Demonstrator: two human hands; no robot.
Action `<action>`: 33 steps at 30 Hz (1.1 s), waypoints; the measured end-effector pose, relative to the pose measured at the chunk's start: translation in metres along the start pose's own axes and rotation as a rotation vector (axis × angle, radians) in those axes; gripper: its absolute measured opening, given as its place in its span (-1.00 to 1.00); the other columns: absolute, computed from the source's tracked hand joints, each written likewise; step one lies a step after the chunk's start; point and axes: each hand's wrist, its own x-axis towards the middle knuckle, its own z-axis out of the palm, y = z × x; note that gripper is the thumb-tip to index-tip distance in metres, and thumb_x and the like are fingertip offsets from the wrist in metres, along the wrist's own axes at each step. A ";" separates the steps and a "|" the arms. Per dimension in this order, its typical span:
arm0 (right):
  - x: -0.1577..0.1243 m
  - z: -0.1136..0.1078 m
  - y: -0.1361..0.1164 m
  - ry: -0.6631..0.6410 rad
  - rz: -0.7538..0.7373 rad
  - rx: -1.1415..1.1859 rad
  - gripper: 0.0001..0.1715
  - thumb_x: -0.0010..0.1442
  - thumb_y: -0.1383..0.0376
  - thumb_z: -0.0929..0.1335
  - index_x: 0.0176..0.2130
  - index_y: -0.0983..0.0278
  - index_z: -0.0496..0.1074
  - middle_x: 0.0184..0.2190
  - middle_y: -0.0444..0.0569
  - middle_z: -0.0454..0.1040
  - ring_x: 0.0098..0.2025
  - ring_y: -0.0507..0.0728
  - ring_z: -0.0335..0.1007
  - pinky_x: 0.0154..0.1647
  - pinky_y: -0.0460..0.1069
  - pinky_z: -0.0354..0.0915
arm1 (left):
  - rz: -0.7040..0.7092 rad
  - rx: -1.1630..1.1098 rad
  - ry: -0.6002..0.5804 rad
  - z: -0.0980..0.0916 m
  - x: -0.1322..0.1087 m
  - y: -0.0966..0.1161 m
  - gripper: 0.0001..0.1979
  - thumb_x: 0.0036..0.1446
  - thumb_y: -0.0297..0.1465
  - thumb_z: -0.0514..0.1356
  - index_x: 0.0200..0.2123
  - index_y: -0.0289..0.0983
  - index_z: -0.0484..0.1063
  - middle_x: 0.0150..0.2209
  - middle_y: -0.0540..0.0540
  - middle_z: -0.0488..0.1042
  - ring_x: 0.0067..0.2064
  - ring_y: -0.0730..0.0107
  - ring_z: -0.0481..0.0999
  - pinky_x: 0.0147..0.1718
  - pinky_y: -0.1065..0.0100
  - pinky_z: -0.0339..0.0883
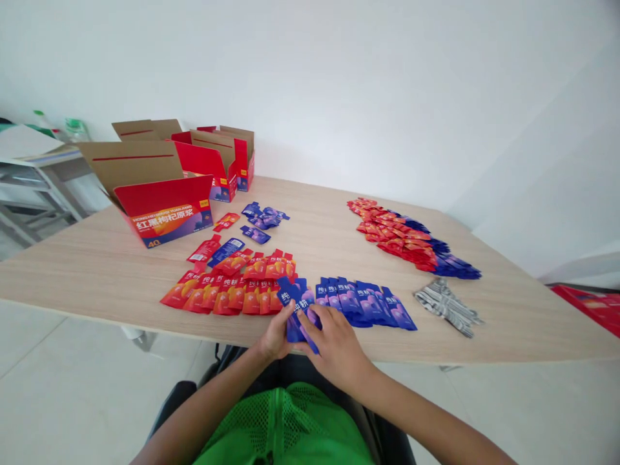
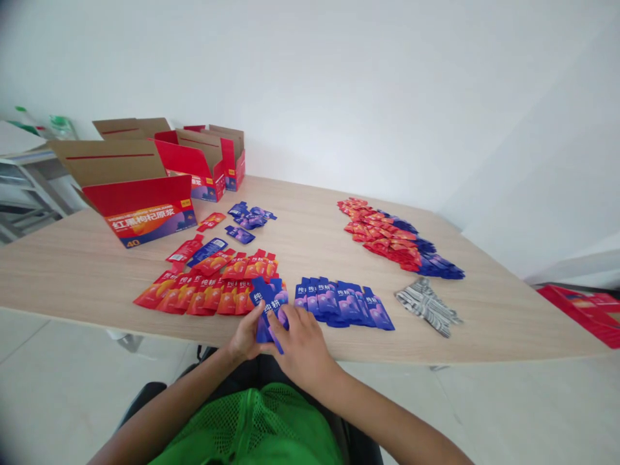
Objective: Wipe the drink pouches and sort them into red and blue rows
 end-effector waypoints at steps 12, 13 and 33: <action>-0.013 0.020 0.013 0.089 0.535 0.474 -0.52 0.37 0.19 0.28 0.24 0.16 0.38 -0.06 0.07 0.52 -0.04 0.23 0.49 0.02 0.14 0.44 | 0.126 0.196 0.223 0.002 0.004 -0.007 -0.35 -0.16 -0.06 0.50 -0.10 -0.29 0.40 -0.29 -0.12 0.61 -0.33 0.17 0.65 -0.36 0.24 0.55; -0.013 0.019 0.019 0.138 0.582 0.495 -0.53 0.35 0.18 0.29 0.21 0.17 0.40 -0.05 0.06 0.52 -0.03 0.23 0.49 0.05 0.14 0.42 | 0.108 0.225 0.207 0.002 0.004 -0.007 -0.34 -0.14 -0.03 0.49 -0.09 -0.28 0.37 -0.32 -0.11 0.60 -0.38 0.17 0.64 -0.44 0.24 0.54; -0.117 0.051 0.213 0.107 1.048 0.231 -0.38 0.22 0.07 0.15 0.05 0.31 0.50 -0.02 0.18 0.57 0.04 0.28 0.46 0.11 0.15 0.32 | 0.025 0.392 0.092 0.006 0.000 -0.011 -0.37 -0.09 0.03 0.43 -0.16 -0.27 0.30 -0.43 -0.06 0.54 -0.51 0.19 0.60 -0.61 0.22 0.53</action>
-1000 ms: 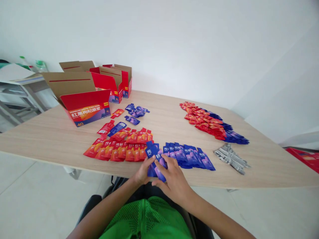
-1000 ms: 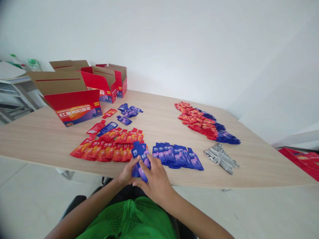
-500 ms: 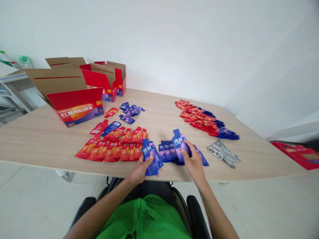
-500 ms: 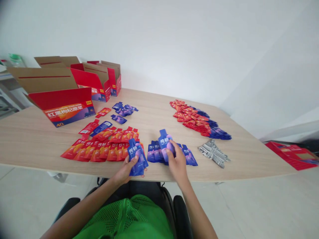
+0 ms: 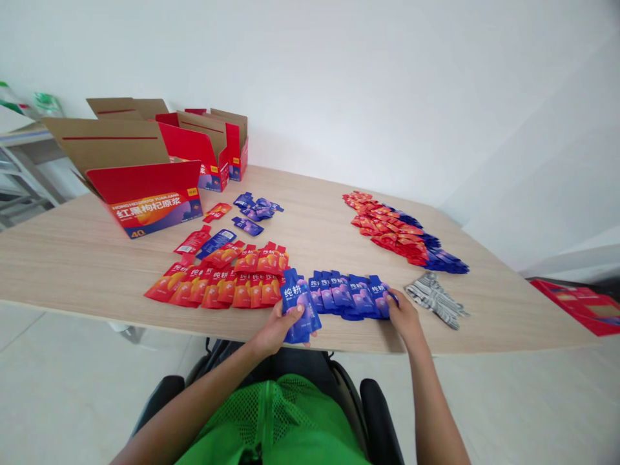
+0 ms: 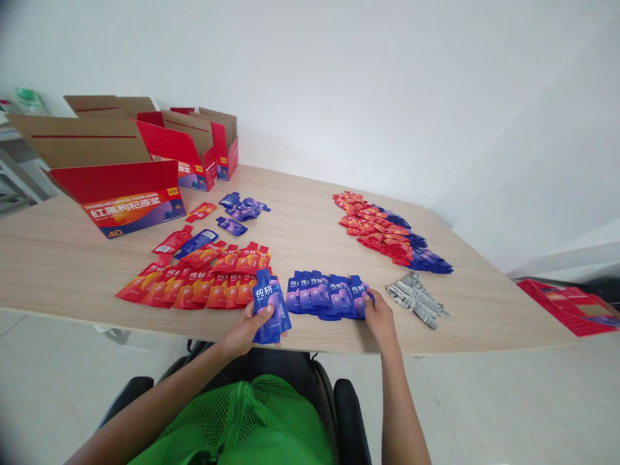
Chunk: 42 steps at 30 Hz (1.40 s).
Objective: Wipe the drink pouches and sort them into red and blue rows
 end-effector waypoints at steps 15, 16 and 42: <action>-0.035 -0.021 -0.071 0.068 -0.020 -0.332 -0.49 0.34 0.12 0.19 0.02 0.31 0.55 -0.03 0.29 0.53 0.02 0.43 0.40 0.05 0.37 0.23 | -0.109 -0.117 -0.052 -0.002 0.000 0.003 -0.44 -0.04 -0.03 0.41 -0.14 -0.25 0.32 -0.40 -0.11 0.56 -0.44 0.12 0.63 -0.55 0.20 0.54; -0.041 -0.019 -0.081 0.090 -0.075 -0.220 -0.47 0.34 0.09 0.18 0.01 0.32 0.54 -0.04 0.29 0.54 0.03 0.41 0.41 0.06 0.34 0.25 | -0.116 -0.125 -0.079 -0.003 0.000 0.003 -0.45 -0.03 -0.04 0.41 -0.14 -0.25 0.33 -0.39 -0.12 0.57 -0.43 0.11 0.64 -0.53 0.19 0.55; -0.028 -0.030 -0.084 0.000 -0.028 0.488 -0.52 0.12 -0.09 0.37 -0.29 0.28 0.50 -0.41 -0.03 0.53 -0.36 0.14 0.38 -0.29 0.03 0.29 | -0.024 0.059 -0.090 0.003 -0.002 0.007 -0.37 0.10 0.19 0.18 -0.26 -0.30 0.55 -0.55 -0.16 0.53 -0.55 0.27 0.53 -0.54 0.31 0.47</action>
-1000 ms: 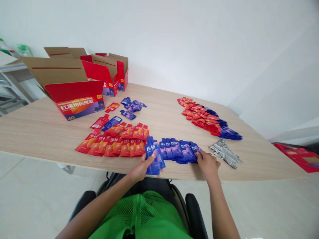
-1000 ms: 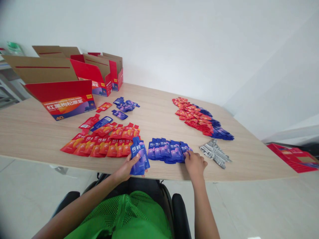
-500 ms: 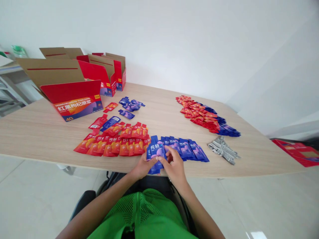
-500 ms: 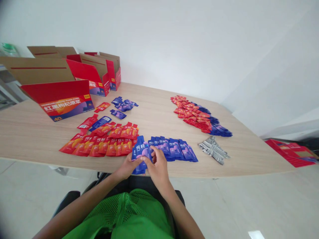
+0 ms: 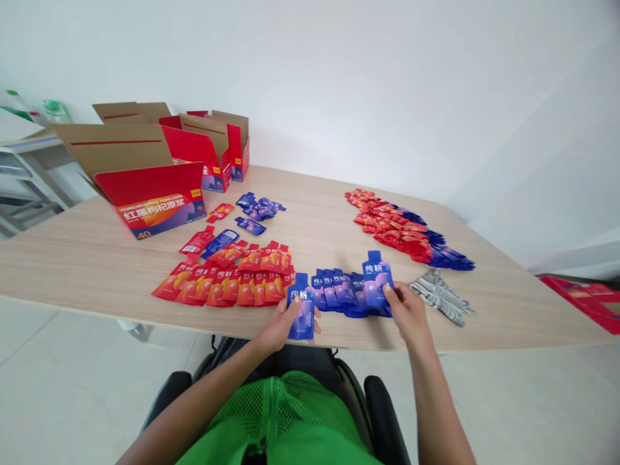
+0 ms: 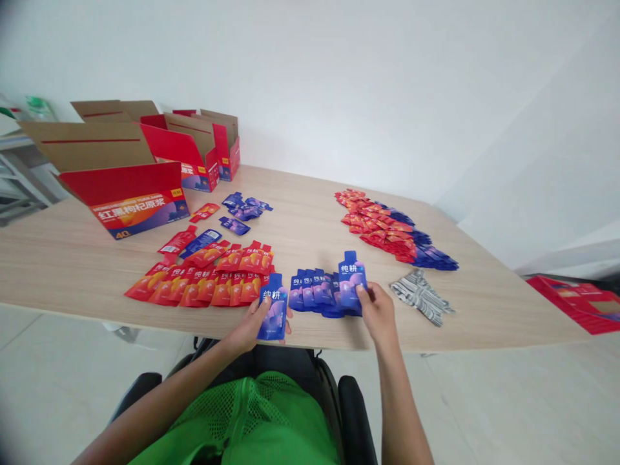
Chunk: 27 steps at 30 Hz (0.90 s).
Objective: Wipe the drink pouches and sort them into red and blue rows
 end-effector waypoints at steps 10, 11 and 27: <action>0.030 -0.021 0.066 0.026 0.106 -0.333 -0.49 0.00 -0.04 0.34 -0.26 0.31 0.54 -0.52 0.03 0.55 -0.41 0.24 0.47 -0.33 0.09 0.32 | -0.138 -0.087 -0.122 -0.006 0.002 0.000 -0.18 0.04 0.32 0.06 -0.24 -0.37 0.56 -0.54 -0.21 0.53 -0.54 0.27 0.54 -0.53 0.34 0.46; 0.029 -0.021 0.066 0.028 0.097 -0.377 -0.50 0.03 -0.02 0.34 -0.23 0.31 0.54 -0.49 0.04 0.56 -0.39 0.25 0.48 -0.31 0.09 0.32 | -0.142 -0.090 -0.125 -0.006 0.002 0.000 -0.18 0.04 0.32 0.06 -0.23 -0.37 0.56 -0.54 -0.21 0.53 -0.53 0.25 0.54 -0.53 0.34 0.46; -0.027 0.017 -0.019 -0.077 -0.136 -0.359 -0.51 0.30 -0.03 0.24 -0.17 0.27 0.54 -0.20 0.12 0.60 -0.19 0.26 0.50 -0.10 0.11 0.36 | 0.041 -0.081 0.200 -0.010 0.007 -0.017 -0.47 0.04 0.07 0.33 -0.22 -0.31 0.55 -0.36 -0.15 0.62 -0.35 0.23 0.58 -0.34 0.32 0.45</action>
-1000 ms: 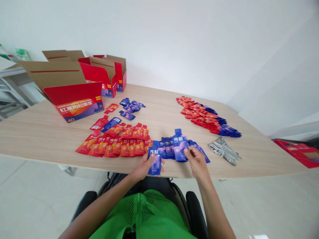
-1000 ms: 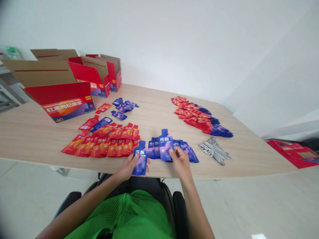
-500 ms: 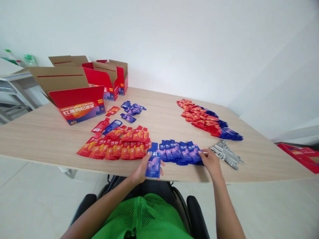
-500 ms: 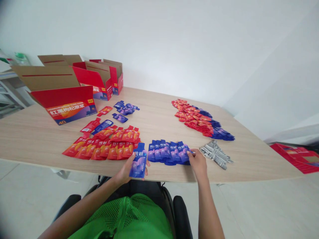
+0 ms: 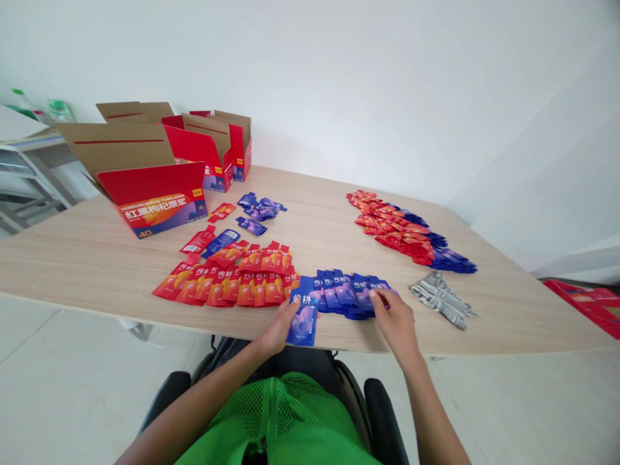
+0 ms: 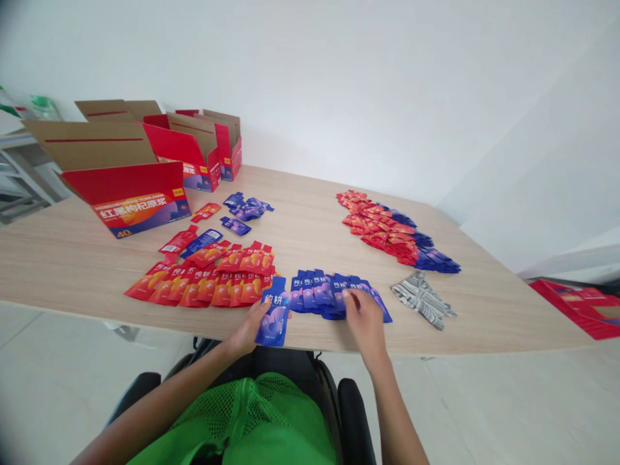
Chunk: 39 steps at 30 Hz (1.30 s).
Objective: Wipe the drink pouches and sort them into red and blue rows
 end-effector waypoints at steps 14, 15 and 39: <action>-0.043 0.062 -0.068 -0.216 0.125 0.781 -0.61 0.15 0.02 0.42 -0.14 0.21 0.38 -0.53 -0.24 0.29 -0.50 0.04 0.22 -0.45 -0.06 0.20 | 0.138 0.173 -0.177 -0.009 0.008 -0.014 -0.28 0.19 0.27 -0.09 -0.10 -0.26 0.37 -0.44 0.00 0.43 -0.53 0.48 0.30 -0.59 0.44 0.16; -0.033 0.054 -0.058 -0.194 0.121 0.755 -0.58 0.15 0.01 0.42 -0.10 0.21 0.37 -0.53 -0.23 0.31 -0.51 0.05 0.22 -0.45 -0.05 0.20 | 0.146 0.167 -0.223 -0.010 0.010 -0.016 -0.28 0.19 0.28 -0.11 -0.13 -0.25 0.35 -0.50 0.05 0.36 -0.60 0.54 0.18 -0.66 0.48 0.01; 0.023 0.025 0.030 -0.081 -0.013 -0.486 -0.58 0.37 0.15 0.15 -0.13 0.26 0.51 -0.20 0.12 0.60 -0.19 0.26 0.51 -0.17 0.08 0.28 | 0.077 0.303 -0.218 0.008 0.002 0.004 -0.50 0.14 0.10 0.15 -0.35 -0.25 0.27 -0.60 0.17 0.16 -0.63 0.62 0.02 -0.63 0.45 -0.16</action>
